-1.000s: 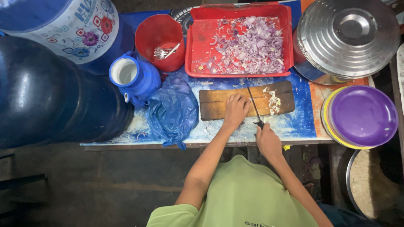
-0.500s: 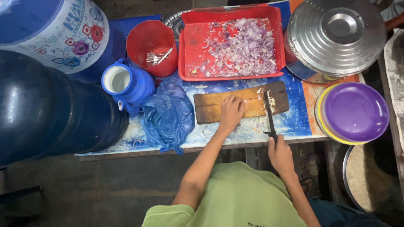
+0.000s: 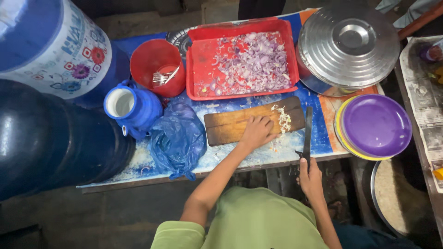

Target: The person chops garlic cloves on a small wooden cutting board using a knife, repeatedly slicing the cloves and pushing the minced pieces off the board. They transfer the chopped garlic onto a red tray of chopped onions and continue chopping more cloves.

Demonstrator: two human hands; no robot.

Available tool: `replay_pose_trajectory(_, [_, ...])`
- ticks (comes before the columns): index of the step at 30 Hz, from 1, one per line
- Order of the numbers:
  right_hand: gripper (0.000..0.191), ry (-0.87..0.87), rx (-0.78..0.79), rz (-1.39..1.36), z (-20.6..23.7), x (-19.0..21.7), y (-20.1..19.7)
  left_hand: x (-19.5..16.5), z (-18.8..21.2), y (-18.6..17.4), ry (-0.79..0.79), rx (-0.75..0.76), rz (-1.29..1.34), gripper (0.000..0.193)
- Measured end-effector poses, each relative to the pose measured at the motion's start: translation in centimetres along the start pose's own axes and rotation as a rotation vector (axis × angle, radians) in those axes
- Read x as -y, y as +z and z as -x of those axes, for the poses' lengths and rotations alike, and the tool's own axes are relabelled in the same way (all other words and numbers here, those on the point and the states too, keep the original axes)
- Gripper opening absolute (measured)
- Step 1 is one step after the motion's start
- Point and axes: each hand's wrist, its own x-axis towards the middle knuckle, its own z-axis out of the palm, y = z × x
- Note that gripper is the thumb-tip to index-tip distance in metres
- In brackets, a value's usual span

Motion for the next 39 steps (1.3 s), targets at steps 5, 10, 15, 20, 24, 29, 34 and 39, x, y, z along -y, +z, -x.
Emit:
replay_pose_trajectory(5, [0.038,0.027,-0.006,0.018,-0.8,-0.4,-0.4,0.0,1.3,0.3,0.047,-0.042,0.014,0.032])
replay_pose_trajectory(10, [0.037,0.044,0.003,0.030,-0.9,-0.2,-0.4,0.1,2.0,1.1,0.078,0.037,-0.020,0.008])
replay_pose_trajectory(15, [0.038,0.023,0.006,-0.012,-0.7,-0.1,-0.4,-0.8,2.7,1.0,0.104,0.087,-0.098,0.022])
replay_pose_trajectory(20, [0.038,0.020,0.004,-0.028,-0.7,0.1,-0.2,-2.0,3.2,-0.5,0.087,0.041,-0.122,0.031])
replay_pose_trajectory(24, [0.038,0.019,-0.004,-0.012,-0.8,0.3,-0.2,-2.6,2.7,-2.2,0.048,0.084,-0.058,0.022])
replay_pose_trajectory(29, [0.038,-0.008,-0.021,-0.029,-0.8,0.4,-0.6,-2.4,0.0,-5.0,-0.199,-0.045,0.333,0.020])
replay_pose_trajectory(34, [0.039,0.014,-0.034,-0.039,-0.5,0.2,-0.8,2.5,-8.1,-8.0,-0.523,-0.268,0.645,0.029])
replay_pose_trajectory(39, [0.040,-0.025,-0.044,-0.017,-0.2,-0.2,-0.9,6.0,-10.1,-9.0,-0.506,-0.548,0.644,0.034])
